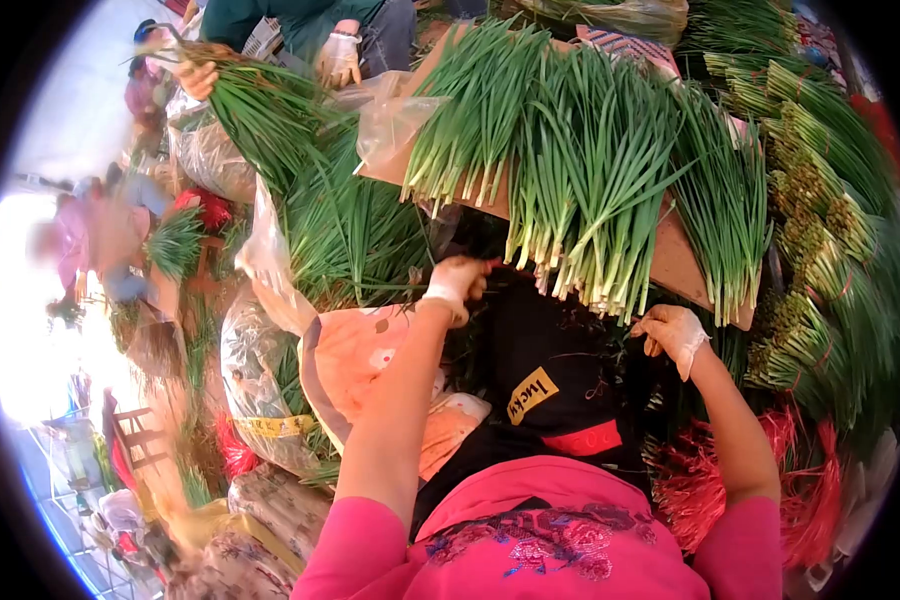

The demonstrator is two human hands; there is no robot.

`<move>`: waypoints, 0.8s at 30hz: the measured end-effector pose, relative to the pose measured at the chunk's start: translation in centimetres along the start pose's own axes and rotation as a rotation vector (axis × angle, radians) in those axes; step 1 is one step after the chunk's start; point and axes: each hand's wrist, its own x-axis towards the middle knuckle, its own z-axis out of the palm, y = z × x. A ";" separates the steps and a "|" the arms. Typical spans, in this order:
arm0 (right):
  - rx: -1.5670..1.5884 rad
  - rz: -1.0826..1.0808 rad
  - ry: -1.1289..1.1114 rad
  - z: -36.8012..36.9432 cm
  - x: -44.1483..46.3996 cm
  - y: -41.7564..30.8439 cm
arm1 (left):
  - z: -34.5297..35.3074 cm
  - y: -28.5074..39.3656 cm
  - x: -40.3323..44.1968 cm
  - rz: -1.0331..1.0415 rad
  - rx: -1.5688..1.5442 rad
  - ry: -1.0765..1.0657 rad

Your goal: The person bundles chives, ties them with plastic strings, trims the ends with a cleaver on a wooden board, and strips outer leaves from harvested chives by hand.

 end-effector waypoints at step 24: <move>-0.951 -0.250 0.539 -6.9 2.3 -8.7 | 4.5 14.9 -2.8 0.649 1.627 0.236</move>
